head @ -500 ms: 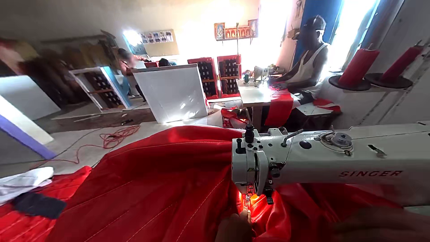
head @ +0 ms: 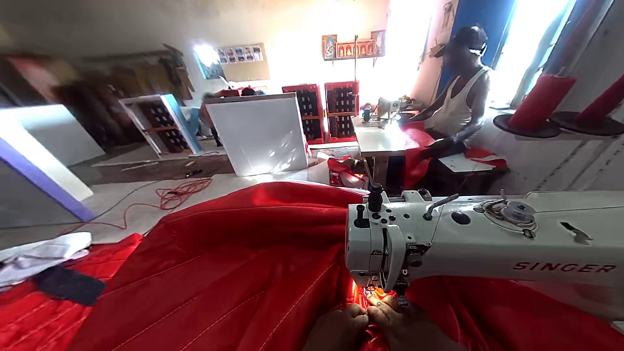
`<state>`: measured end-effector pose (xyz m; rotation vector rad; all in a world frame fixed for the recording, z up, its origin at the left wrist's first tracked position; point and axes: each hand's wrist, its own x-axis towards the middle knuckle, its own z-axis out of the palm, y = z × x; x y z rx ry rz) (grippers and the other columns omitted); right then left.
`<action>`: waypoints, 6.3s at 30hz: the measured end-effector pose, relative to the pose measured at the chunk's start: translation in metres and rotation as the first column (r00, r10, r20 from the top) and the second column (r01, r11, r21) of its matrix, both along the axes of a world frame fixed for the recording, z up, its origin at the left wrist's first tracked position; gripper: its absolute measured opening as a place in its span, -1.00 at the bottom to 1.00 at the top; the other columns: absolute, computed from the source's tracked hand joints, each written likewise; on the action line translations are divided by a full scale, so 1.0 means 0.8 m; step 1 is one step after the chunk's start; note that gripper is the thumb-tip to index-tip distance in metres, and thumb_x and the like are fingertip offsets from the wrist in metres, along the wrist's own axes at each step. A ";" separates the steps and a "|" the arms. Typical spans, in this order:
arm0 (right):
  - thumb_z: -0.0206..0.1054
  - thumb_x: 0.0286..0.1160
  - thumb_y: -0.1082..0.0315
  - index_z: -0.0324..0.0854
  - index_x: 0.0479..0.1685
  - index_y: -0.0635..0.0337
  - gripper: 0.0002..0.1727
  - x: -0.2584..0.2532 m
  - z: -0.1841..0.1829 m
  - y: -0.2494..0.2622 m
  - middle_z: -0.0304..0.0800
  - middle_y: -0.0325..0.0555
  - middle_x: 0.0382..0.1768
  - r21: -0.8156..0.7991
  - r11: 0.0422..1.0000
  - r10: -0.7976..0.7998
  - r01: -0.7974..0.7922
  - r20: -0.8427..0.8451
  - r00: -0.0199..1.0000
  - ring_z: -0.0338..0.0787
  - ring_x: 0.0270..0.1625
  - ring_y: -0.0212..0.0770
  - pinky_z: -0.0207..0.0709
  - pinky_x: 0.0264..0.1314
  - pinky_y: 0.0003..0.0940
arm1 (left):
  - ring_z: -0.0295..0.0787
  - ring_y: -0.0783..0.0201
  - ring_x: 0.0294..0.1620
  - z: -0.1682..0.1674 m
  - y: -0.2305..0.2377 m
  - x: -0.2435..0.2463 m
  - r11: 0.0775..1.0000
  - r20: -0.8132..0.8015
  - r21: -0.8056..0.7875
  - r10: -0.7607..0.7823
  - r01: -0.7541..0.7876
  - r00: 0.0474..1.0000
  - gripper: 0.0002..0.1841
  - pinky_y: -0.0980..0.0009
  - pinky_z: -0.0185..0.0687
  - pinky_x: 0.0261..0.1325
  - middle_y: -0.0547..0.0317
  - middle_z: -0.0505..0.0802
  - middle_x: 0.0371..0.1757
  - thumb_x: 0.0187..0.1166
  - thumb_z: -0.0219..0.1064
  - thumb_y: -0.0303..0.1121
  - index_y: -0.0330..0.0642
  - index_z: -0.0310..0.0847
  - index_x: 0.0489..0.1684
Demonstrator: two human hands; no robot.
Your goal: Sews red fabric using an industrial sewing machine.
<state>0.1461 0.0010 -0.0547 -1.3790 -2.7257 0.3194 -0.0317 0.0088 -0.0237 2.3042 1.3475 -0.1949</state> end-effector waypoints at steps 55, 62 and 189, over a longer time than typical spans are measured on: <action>0.03 0.64 0.50 0.61 0.48 0.25 -0.53 -0.003 0.012 -0.003 0.79 0.21 0.33 -0.094 0.987 -0.132 0.131 -0.007 0.991 0.74 0.35 0.34 0.55 0.30 0.25 | 0.79 -0.05 0.35 -0.028 0.039 -0.031 0.998 0.287 0.051 -0.050 0.037 0.957 -0.68 -0.05 0.52 0.49 -0.07 0.89 0.24 0.75 0.14 -0.37 -0.21 0.86 0.13; 0.03 0.62 0.50 0.62 0.46 0.23 -0.52 0.003 0.009 0.003 0.78 0.21 0.34 -0.119 0.989 -0.094 0.089 -0.032 0.995 0.72 0.35 0.36 0.53 0.30 0.27 | 0.71 -0.08 0.46 -0.015 0.038 -0.026 1.000 0.216 -0.016 -0.010 0.013 0.976 -0.66 -0.03 0.43 0.58 -0.11 0.83 0.34 0.77 0.09 -0.41 -0.20 0.80 0.25; 0.12 0.64 0.26 0.81 0.17 0.11 -0.63 0.065 -0.015 0.068 0.86 0.10 0.18 -0.025 0.983 0.172 -0.180 -0.180 0.968 0.68 0.37 0.32 0.34 0.46 0.39 | 0.68 -0.08 0.41 -0.039 0.050 -0.027 0.977 0.113 0.206 0.025 -0.048 0.993 -0.62 -0.14 0.19 0.67 0.00 0.83 0.30 0.71 0.07 -0.50 -0.04 0.82 0.22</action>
